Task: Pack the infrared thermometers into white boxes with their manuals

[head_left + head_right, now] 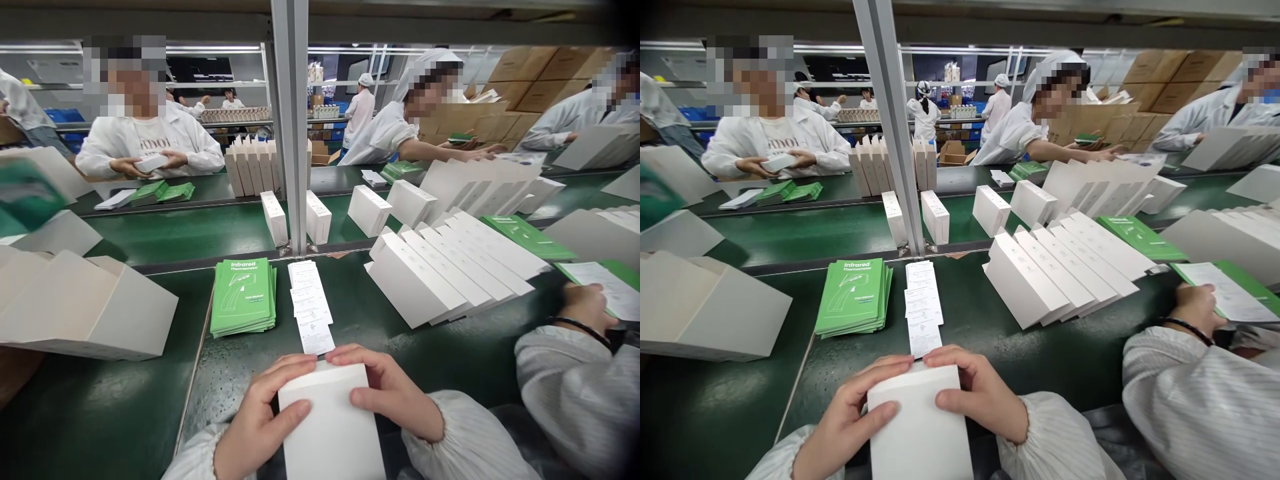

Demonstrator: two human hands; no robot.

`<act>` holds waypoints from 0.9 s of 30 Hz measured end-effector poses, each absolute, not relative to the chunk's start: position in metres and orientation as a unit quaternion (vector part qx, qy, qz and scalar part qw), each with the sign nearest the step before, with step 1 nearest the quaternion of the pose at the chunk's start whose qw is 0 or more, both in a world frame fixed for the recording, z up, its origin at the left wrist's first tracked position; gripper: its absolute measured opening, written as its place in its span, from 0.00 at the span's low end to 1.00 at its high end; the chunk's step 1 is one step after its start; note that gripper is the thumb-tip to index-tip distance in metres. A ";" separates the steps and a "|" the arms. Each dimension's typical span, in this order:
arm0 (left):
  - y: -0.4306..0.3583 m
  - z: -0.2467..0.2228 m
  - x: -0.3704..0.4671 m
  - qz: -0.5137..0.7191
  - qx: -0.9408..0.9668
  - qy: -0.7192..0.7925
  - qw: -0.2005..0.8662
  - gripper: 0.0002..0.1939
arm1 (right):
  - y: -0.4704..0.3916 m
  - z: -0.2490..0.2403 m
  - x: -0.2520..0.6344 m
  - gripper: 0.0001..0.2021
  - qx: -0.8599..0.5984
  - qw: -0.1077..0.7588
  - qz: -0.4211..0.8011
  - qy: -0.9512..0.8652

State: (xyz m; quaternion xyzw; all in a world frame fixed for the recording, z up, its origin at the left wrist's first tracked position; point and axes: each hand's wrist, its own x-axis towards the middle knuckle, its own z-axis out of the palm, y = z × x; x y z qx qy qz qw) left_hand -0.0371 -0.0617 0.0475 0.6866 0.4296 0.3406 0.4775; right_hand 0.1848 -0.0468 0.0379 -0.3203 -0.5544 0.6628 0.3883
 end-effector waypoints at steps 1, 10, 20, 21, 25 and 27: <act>-0.062 0.047 -0.037 0.338 0.693 0.432 0.468 0.18 | -0.048 0.036 0.185 0.17 -0.321 0.389 0.660 -0.557; -0.053 0.050 -0.034 0.336 0.600 0.459 0.562 0.14 | -0.052 0.030 0.177 0.13 -0.371 0.392 0.640 -0.547; -0.054 0.052 -0.043 0.313 0.651 0.404 0.562 0.16 | -0.052 0.025 0.179 0.13 -0.350 0.398 0.645 -0.550; -0.056 0.051 -0.044 0.316 0.674 0.391 0.541 0.16 | -0.052 0.025 0.180 0.13 -0.346 0.402 0.643 -0.553; -0.060 0.048 -0.046 0.328 0.729 0.370 0.473 0.19 | -0.053 0.024 0.179 0.11 -0.332 0.414 0.622 -0.576; -0.063 0.044 -0.045 0.327 0.737 0.369 0.462 0.18 | -0.053 0.024 0.178 0.10 -0.329 0.416 0.607 -0.592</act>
